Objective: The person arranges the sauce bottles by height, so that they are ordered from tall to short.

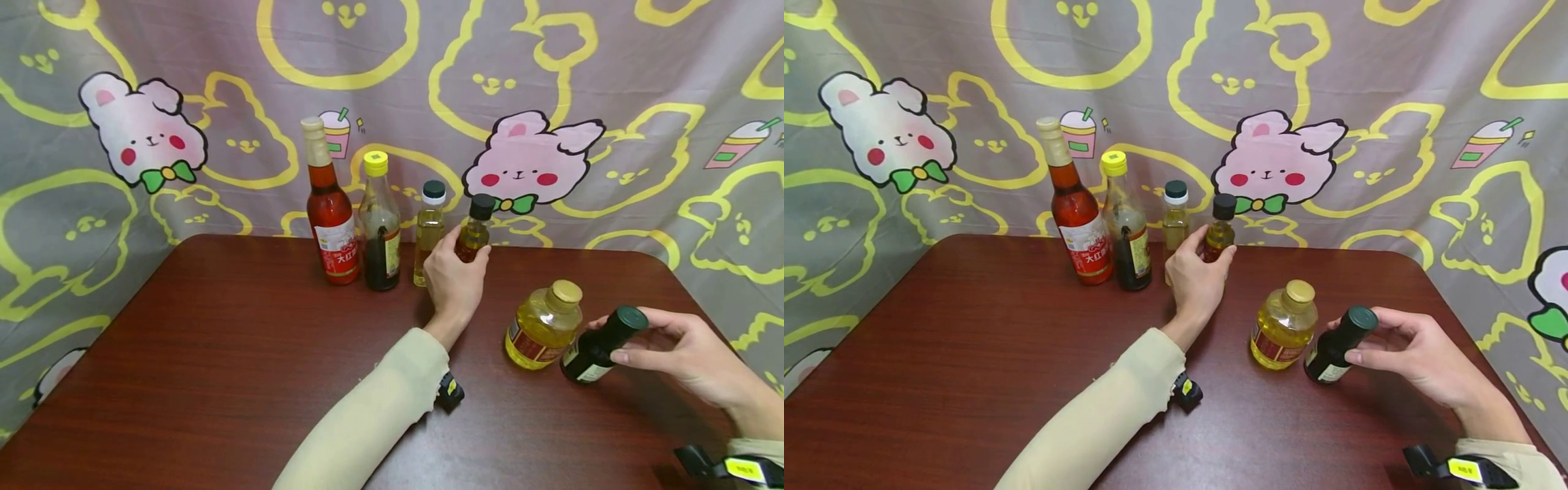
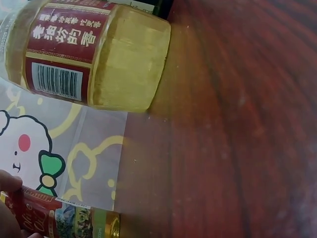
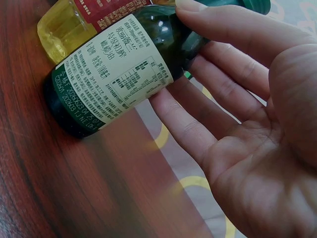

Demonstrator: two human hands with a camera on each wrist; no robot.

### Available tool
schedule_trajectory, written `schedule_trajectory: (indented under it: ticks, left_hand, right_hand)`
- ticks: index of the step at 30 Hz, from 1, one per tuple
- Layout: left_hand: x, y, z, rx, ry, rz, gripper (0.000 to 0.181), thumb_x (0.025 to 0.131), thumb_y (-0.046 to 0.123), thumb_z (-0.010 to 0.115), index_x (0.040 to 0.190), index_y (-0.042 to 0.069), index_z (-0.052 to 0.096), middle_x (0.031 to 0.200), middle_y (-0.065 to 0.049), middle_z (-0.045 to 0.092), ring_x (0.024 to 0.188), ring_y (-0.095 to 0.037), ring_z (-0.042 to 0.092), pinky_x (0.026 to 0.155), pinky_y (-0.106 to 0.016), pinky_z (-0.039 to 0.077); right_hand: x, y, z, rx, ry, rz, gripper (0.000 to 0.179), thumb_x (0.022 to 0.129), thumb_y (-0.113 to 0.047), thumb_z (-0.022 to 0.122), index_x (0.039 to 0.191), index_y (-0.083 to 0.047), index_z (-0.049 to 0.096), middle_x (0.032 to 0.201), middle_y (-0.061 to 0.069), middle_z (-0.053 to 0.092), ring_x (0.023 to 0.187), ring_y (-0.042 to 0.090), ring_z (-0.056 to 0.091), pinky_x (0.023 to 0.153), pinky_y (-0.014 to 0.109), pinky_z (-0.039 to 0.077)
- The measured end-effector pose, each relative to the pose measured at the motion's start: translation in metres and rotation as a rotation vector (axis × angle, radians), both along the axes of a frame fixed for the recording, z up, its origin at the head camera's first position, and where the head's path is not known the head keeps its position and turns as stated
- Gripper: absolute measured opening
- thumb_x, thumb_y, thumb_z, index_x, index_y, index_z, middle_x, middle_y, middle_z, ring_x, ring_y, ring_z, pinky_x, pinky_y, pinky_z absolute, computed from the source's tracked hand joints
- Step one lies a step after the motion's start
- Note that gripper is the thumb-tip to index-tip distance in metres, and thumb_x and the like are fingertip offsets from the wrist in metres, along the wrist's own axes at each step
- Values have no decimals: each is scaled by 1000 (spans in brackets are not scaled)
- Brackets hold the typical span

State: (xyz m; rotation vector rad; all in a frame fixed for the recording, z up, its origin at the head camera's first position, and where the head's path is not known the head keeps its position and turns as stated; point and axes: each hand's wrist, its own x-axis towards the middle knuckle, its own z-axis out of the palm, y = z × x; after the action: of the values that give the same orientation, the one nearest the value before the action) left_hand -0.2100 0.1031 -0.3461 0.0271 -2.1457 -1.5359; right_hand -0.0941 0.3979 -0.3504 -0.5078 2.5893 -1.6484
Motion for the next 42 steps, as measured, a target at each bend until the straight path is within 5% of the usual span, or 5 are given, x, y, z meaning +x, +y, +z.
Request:
schedule_trajectory:
  ticks: [13, 26, 32, 38, 42]
  left_hand:
    - [7, -2, 0, 23, -2, -21, 58, 89, 30, 87, 141, 13, 68, 131, -6, 76, 122, -27, 72, 105, -44, 57]
    - [36, -18, 18, 171, 110, -127, 57, 89, 27, 87, 140, 11, 66, 136, -2, 73, 124, -17, 69, 103, -34, 58]
    - [56, -15, 18, 141, 143, -319, 56, 88, 34, 88, 137, 14, 69, 131, 2, 76, 118, -8, 70, 100, -28, 57]
    - [64, -11, 14, 76, 61, -609, 57, 86, 30, 90, 137, 16, 68, 133, 2, 76, 121, -1, 69, 100, -20, 55]
    - [67, -9, 10, 24, -23, -736, 59, 87, 31, 90, 139, 19, 67, 137, 8, 73, 124, 1, 67, 103, -17, 53]
  right_hand:
    - [1, -3, 1, -37, -4, 2, 48, 88, 23, 68, 134, 13, 60, 125, 1, 79, 109, 12, 78, 83, 25, 64]
    - [-1, -2, 2, -39, -18, 21, 50, 89, 23, 67, 138, 12, 59, 128, 2, 78, 109, 13, 78, 82, 28, 64]
    - [-1, 3, -4, -23, -23, 2, 50, 90, 22, 67, 138, 7, 62, 126, -4, 79, 108, 9, 78, 80, 26, 64]
    - [-1, 3, -6, 26, -14, -41, 48, 90, 20, 68, 137, 7, 63, 124, -6, 79, 105, 9, 79, 77, 26, 64]
    - [-2, 4, -6, -7, -11, -13, 48, 91, 22, 66, 137, 8, 62, 125, -5, 79, 106, 9, 78, 79, 25, 64]
